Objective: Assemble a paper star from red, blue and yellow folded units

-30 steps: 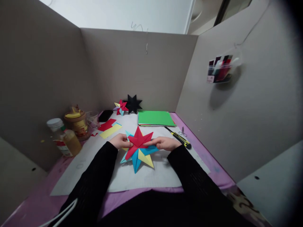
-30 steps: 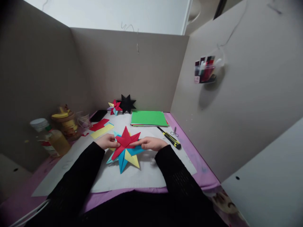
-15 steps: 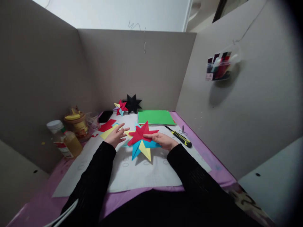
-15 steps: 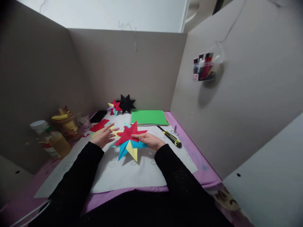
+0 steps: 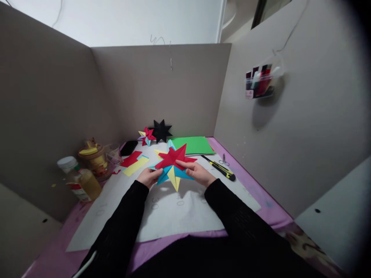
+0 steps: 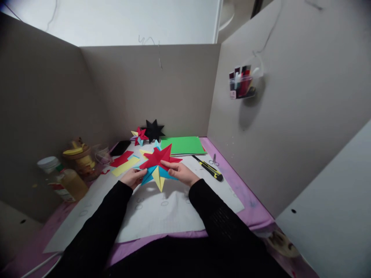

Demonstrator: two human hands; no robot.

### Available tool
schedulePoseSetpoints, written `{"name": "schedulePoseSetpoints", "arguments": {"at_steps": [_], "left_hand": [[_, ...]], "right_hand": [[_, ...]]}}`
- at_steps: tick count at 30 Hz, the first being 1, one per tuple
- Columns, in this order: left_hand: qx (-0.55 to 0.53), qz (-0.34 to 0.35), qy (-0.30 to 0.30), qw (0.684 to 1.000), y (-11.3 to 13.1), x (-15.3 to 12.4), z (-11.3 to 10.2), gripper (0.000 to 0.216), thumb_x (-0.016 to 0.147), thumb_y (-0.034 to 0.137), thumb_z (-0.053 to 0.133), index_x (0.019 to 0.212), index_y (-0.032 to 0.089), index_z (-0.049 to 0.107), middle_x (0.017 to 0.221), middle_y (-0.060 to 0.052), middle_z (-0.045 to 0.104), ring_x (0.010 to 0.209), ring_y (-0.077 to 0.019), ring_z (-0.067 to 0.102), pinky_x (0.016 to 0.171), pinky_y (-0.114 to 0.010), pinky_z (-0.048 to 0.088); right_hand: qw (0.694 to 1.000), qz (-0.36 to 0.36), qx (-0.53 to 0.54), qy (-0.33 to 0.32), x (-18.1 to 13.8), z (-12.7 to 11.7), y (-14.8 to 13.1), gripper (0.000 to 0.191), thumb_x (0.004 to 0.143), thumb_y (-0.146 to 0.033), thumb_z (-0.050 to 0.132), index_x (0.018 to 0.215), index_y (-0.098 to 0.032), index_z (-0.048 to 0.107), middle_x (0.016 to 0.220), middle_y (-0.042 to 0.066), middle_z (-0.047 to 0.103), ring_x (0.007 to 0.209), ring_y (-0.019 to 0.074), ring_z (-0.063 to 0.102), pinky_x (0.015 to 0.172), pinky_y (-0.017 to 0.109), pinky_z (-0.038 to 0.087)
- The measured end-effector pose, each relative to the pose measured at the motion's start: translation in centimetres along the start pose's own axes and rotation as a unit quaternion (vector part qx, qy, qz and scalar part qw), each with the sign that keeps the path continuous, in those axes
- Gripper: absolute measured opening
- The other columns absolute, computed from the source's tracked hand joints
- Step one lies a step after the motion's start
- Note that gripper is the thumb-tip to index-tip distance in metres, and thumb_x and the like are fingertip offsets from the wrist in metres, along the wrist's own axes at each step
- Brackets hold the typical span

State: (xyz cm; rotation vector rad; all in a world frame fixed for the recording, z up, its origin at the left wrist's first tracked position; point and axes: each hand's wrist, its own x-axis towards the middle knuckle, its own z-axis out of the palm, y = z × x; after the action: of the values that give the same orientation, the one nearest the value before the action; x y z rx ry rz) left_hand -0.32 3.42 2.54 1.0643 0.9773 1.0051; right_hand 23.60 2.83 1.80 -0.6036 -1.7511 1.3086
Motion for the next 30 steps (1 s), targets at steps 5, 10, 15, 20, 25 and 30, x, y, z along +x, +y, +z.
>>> {"name": "schedulePoseSetpoints", "arguments": {"at_steps": [5,10,15,20,25,30], "left_hand": [[-0.070,0.086,0.016,0.994,-0.6,0.0,1.3,0.058,0.048,0.034,0.085,0.099,0.011,0.068,0.099,-0.013,0.071,0.091,-0.0297,0.066,0.085,-0.042,0.050],[-0.032,0.129,0.074,0.988,-0.6,0.4,1.4,0.058,0.047,0.035,0.085,0.098,0.012,0.069,0.104,-0.013,0.070,0.100,-0.0318,0.063,0.091,-0.045,0.048],[-0.012,0.151,0.128,0.980,0.0,0.6,0.2,0.056,0.046,0.034,0.085,0.094,0.011,0.070,0.101,-0.014,0.070,0.100,-0.0324,0.063,0.090,-0.045,0.049],[0.056,0.156,0.165,0.972,0.6,0.0,-0.2,0.049,0.048,0.036,0.083,0.089,0.012,0.071,0.094,-0.012,0.072,0.096,-0.0319,0.064,0.087,-0.044,0.051],[0.141,0.221,0.130,0.956,0.7,-0.6,0.5,0.044,0.054,0.039,0.080,0.089,0.014,0.072,0.096,-0.010,0.072,0.095,-0.0301,0.065,0.090,-0.042,0.049],[0.236,0.236,0.075,0.940,0.5,-0.5,0.5,0.035,0.060,0.040,0.075,0.083,0.014,0.074,0.081,-0.008,0.074,0.088,-0.0300,0.066,0.082,-0.040,0.052]], "right_hand": [[0.999,-0.002,-0.018,-0.047,0.1,0.7,-0.1,0.071,0.074,-0.061,0.059,0.133,-0.025,0.044,0.136,0.008,0.049,0.125,0.0271,0.044,0.106,0.047,0.030],[0.998,0.002,0.001,-0.068,0.2,1.4,-0.4,0.075,0.072,-0.061,0.061,0.135,-0.026,0.042,0.139,0.009,0.045,0.126,0.0269,0.043,0.107,0.046,0.027],[0.995,-0.032,0.088,0.014,0.2,0.6,-0.3,0.071,0.072,-0.060,0.061,0.133,-0.029,0.044,0.144,0.007,0.038,0.130,0.0273,0.038,0.102,0.043,0.036],[0.972,-0.086,0.027,0.215,0.6,-0.4,-0.6,0.051,0.072,-0.049,0.067,0.118,-0.027,0.058,0.137,0.008,0.044,0.124,0.0250,0.043,0.096,0.037,0.041],[0.963,-0.032,-0.098,0.249,1.0,0.7,-0.8,0.044,0.068,-0.032,0.072,0.109,-0.020,0.060,0.113,0.010,0.061,0.105,0.0220,0.057,0.085,0.036,0.048],[0.975,0.022,-0.111,0.189,1.0,1.9,-0.6,0.039,0.063,-0.028,0.074,0.099,-0.016,0.067,0.095,0.007,0.070,0.088,0.0222,0.064,0.079,0.035,0.050]]}}
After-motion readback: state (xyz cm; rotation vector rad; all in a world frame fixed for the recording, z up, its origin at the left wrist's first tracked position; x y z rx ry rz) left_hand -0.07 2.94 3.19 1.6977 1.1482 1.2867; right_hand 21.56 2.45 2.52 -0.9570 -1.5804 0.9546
